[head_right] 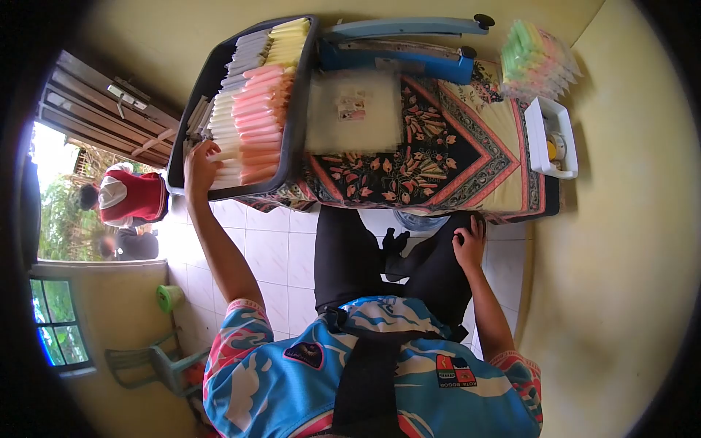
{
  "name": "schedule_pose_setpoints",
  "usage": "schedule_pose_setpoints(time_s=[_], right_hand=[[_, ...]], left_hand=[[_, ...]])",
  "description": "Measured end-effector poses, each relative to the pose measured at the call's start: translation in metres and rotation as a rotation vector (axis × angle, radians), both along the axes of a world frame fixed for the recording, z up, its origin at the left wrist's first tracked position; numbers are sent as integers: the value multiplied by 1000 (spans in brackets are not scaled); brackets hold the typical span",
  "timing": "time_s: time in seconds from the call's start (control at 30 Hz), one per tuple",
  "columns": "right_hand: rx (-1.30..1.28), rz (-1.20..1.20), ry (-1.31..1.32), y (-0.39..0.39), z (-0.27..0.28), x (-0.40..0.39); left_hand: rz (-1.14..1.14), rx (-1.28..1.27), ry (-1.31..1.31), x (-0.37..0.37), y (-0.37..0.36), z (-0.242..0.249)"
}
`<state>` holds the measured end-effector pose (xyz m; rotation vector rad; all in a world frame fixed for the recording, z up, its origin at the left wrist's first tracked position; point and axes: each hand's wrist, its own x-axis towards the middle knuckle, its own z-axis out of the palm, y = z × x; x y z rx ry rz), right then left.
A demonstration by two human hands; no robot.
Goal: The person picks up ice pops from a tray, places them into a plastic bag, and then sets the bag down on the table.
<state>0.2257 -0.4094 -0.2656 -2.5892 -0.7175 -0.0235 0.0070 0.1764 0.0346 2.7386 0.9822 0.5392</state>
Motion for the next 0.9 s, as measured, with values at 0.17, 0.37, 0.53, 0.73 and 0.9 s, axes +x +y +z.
schedule_pose_setpoints(time_s=[0.17,0.37,0.53,0.73,0.9], right_hand=[[-1,-4,7,-5,-1,-1],[-29,-28,47,-1,0,-2],[-23,-21,52,-1,-2,0],[-25,-21,43,-2,-3,0],[-23,-26,42,-2,-3,-1]], left_hand=[[70,9,31,-2,0,-2],[14,-19,39,-2,4,-4],[23,-17,59,2,-2,0],[32,4,97,1,-3,1],[97,163,92,-2,-3,-3]])
